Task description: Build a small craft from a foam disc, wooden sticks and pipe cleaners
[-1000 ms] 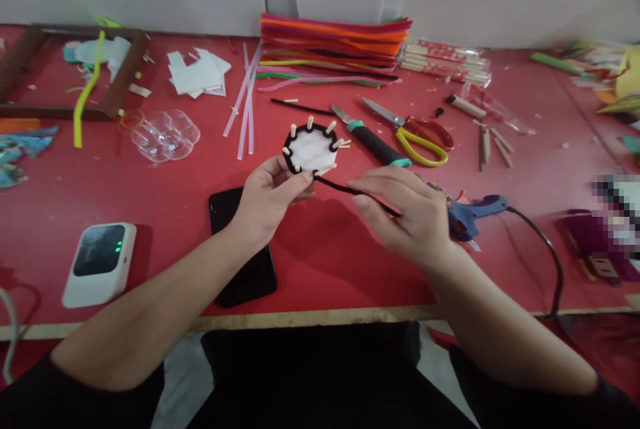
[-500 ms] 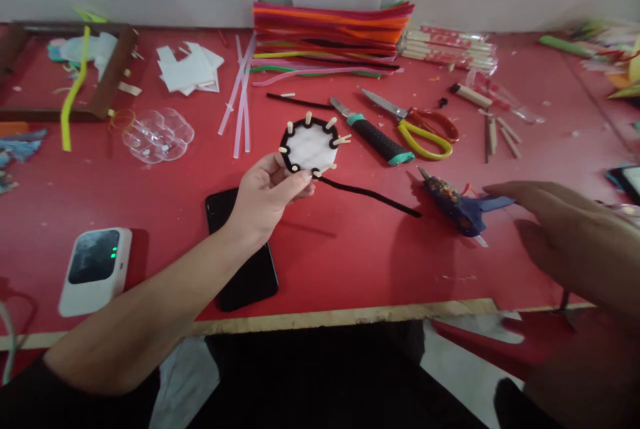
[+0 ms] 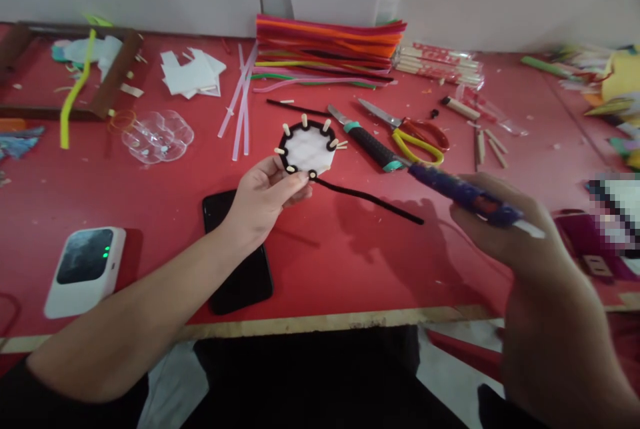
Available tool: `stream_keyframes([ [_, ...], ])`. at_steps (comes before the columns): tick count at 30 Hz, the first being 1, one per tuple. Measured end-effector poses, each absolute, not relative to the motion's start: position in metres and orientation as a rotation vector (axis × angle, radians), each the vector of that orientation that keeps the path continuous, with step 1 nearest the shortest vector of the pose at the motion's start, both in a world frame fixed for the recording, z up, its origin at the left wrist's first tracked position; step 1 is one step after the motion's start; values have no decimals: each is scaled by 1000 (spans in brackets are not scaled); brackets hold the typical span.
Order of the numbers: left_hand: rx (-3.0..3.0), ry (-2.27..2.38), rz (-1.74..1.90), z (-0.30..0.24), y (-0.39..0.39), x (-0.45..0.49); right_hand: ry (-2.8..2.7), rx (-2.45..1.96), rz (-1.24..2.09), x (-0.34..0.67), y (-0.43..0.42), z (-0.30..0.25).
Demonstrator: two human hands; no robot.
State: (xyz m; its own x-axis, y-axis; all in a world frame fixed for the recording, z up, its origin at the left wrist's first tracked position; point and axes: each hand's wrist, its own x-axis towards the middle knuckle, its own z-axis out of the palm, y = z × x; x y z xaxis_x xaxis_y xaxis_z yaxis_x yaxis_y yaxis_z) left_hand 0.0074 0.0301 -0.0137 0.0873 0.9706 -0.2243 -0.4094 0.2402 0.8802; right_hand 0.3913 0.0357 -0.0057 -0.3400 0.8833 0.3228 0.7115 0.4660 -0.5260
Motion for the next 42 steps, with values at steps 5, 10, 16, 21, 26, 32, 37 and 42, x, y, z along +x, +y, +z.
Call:
stream_keyframes([
  [5, 681, 914, 1174, -15, 30, 8, -1927, -1219, 373, 327, 19, -9],
  [10, 612, 875, 1139, -14, 27, 8, -1874, -1304, 356, 287, 4, -8],
  [16, 599, 903, 1101, -10, 24, 12, -2053, -1183, 367, 271, -6, -2],
  [21, 615, 943, 1073, -7, 20, 16, -2090, -1112, 376, 263, -12, -3],
  [26, 650, 942, 1094, -9, 19, 16, -2080, -1132, 319, 264, -15, -13],
  [32, 682, 934, 1104, -9, 18, 17, -2084, -1180, 256, 264, -18, -17],
  [37, 699, 928, 1120, -11, 19, 17, -2065, -1193, 222, 264, -18, -18],
  [42, 707, 939, 1126, -11, 19, 17, -2079, -1199, 224, 260, -19, -14],
])
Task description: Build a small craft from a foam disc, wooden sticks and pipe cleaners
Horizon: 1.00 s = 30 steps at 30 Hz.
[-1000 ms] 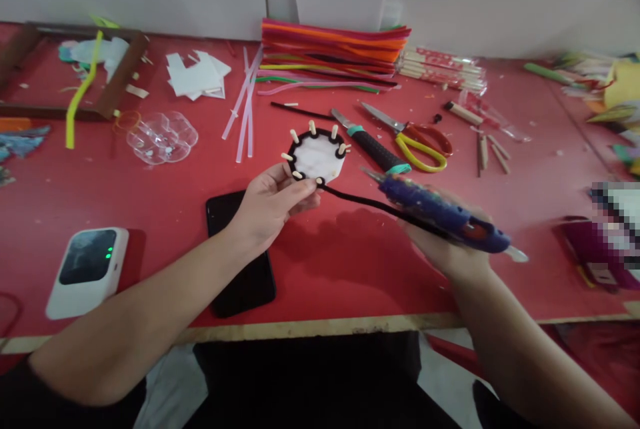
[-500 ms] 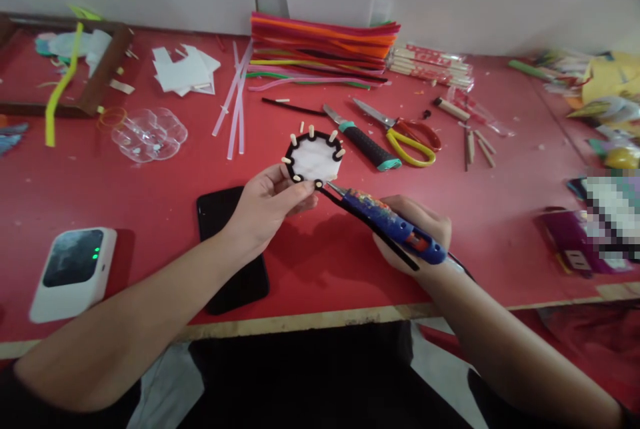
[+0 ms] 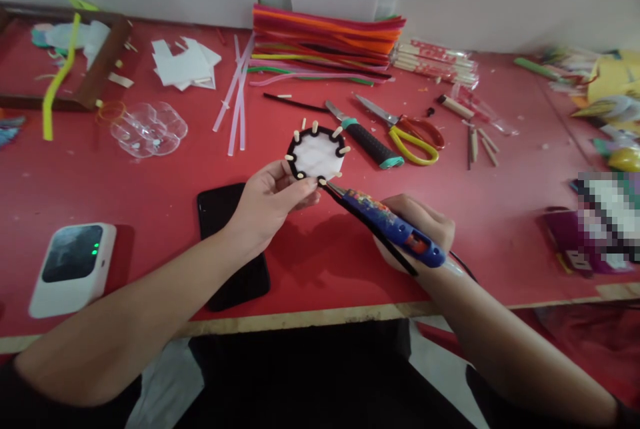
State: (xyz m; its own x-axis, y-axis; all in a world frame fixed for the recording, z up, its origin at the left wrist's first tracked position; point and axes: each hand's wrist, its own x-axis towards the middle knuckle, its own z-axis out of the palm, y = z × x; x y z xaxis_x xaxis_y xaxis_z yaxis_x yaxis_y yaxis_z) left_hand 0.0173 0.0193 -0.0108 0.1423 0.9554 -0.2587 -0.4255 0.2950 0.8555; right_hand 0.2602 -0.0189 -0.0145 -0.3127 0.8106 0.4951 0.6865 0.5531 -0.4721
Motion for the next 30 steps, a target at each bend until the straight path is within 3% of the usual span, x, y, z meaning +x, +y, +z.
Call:
stream_keyframes([
  [30, 710, 962, 1123, -9, 17, 18, -2096, -1189, 158, 258, -19, -10],
])
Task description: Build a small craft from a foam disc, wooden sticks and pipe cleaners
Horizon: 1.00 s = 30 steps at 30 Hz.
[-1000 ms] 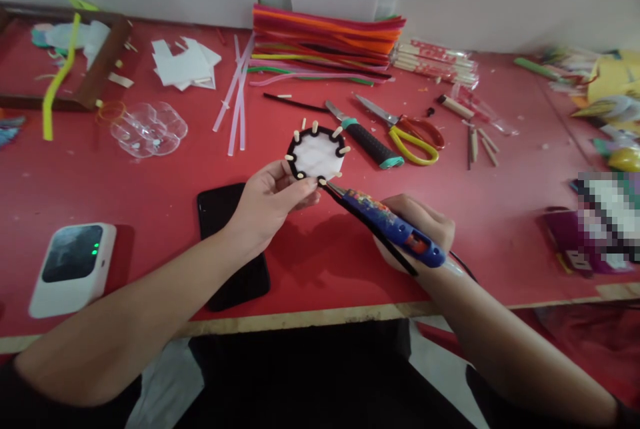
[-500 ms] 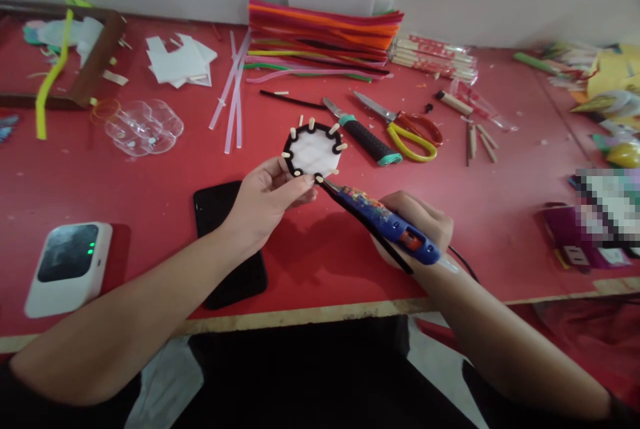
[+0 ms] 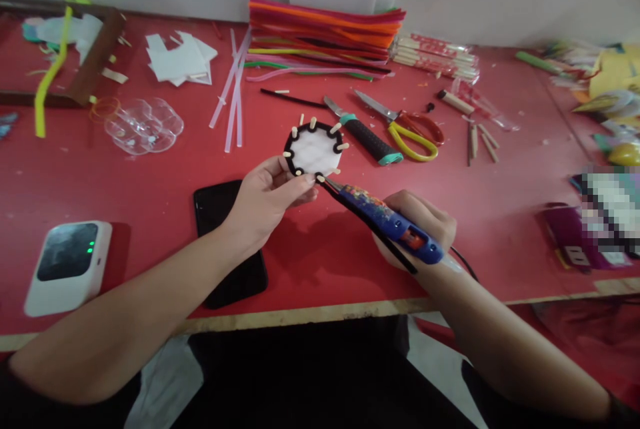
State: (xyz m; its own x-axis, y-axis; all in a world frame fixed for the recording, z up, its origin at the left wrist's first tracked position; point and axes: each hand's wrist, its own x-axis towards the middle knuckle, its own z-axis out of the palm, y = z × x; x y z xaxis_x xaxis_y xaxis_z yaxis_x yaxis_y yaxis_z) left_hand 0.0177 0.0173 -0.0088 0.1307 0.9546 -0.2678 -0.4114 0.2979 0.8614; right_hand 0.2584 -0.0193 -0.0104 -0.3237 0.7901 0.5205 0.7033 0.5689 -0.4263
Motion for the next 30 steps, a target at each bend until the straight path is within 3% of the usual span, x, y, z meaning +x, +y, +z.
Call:
stream_keyframes([
  [30, 723, 975, 1142, -10, 18, 18, -2117, -1181, 132, 257, -20, -7],
])
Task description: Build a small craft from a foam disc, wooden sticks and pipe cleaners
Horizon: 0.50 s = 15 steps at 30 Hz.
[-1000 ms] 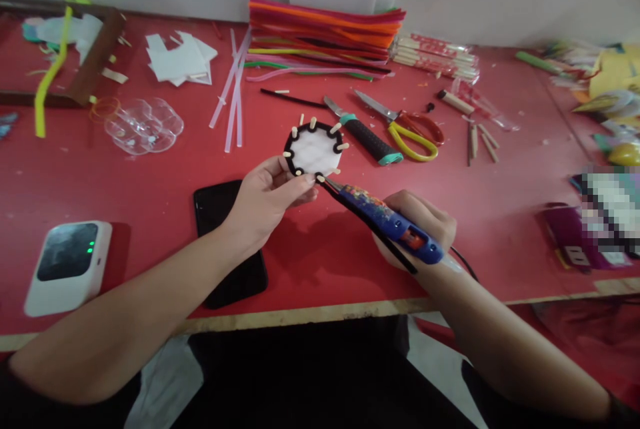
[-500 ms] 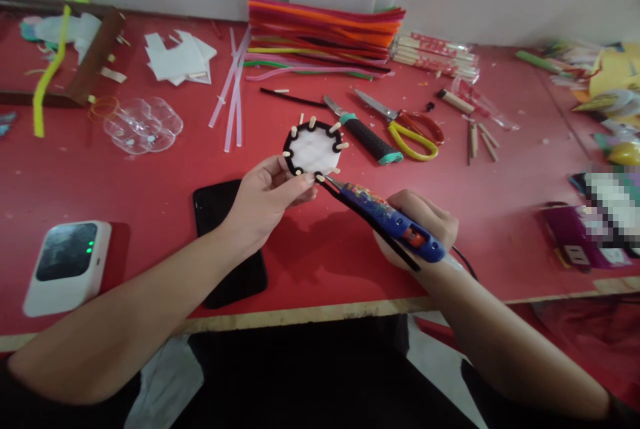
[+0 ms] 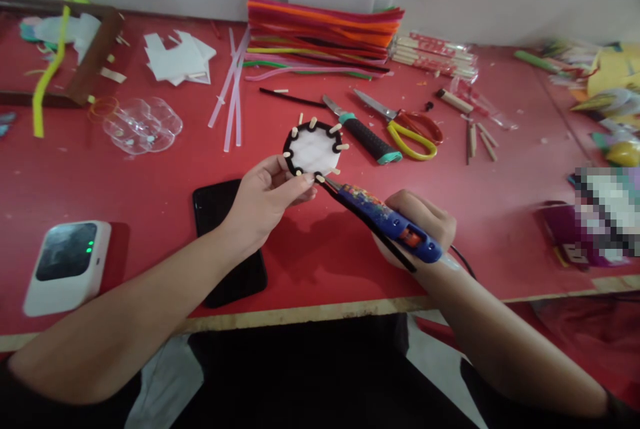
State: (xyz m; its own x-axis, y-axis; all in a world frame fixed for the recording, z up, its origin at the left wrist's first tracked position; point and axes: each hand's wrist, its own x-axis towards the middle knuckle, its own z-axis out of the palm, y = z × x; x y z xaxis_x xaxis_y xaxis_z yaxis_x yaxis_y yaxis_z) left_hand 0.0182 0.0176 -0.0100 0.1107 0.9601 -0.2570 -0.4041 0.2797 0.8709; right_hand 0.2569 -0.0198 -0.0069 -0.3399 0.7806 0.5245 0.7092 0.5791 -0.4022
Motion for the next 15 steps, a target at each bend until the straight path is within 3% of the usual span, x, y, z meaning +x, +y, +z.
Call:
stream_keyframes([
  [15, 721, 1009, 1147, -10, 18, 18, -2073, -1221, 113, 261, -20, -15],
])
